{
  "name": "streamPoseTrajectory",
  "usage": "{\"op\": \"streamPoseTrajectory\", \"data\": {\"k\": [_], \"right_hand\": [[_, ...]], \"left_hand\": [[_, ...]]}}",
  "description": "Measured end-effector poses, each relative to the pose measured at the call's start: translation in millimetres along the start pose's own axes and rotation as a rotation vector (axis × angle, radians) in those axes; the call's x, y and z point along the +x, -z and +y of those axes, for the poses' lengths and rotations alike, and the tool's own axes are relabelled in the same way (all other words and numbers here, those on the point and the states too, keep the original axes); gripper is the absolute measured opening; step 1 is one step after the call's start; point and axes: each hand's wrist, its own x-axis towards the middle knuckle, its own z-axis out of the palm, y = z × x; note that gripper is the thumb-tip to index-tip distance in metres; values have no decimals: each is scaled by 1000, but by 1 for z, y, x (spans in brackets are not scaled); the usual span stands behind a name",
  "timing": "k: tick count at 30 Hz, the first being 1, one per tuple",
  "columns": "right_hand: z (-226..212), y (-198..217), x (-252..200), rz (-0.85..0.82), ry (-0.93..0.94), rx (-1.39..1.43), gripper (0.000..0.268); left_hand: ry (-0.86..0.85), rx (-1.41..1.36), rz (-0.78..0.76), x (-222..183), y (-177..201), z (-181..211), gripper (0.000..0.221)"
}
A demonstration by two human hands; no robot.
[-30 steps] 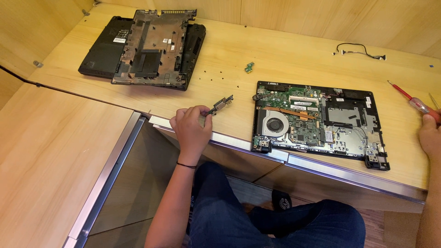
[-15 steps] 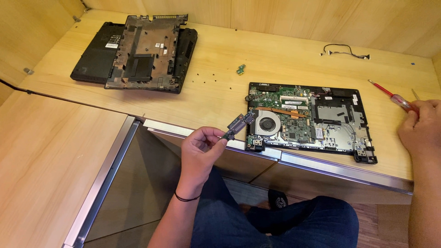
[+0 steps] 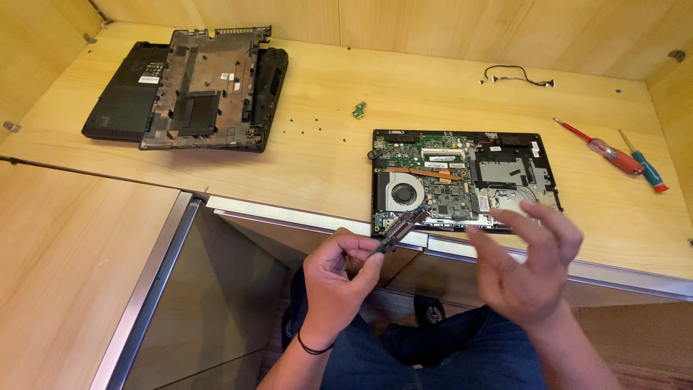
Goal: Positioning internal hardware components and connecting ribbon cables inside a laptop chassis during a repair.
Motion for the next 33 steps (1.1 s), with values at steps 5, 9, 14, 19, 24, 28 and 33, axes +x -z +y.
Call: {"op": "streamPoseTrajectory", "data": {"k": [5, 9, 14, 19, 24, 28, 33], "right_hand": [[-38, -8, 13, 66, 63, 50, 19], [-46, -14, 5, 38, 37, 77, 22], [-55, -17, -15, 63, -3, 88, 22], [-74, -9, -16, 45, -334, 447, 23], [-78, -27, -63, 235, -983, 1531, 40], [-73, -18, -56, 243, -1038, 1690, 29], [-73, -15, -60, 238, -1043, 1692, 24]], "left_hand": [[-94, 57, -12, -11, -8, 11, 8], [-68, -25, -48, -20, -9, 16, 8], [-92, -35, -53, -25, -14, 20, 8], [-720, 570, 22, -28, -16, 12, 10], [-903, 629, 13, -32, -18, 2, 16], [-930, 633, -20, -33, -16, 3, 14], [-941, 610, -22, -33, -18, 3, 16]]}}
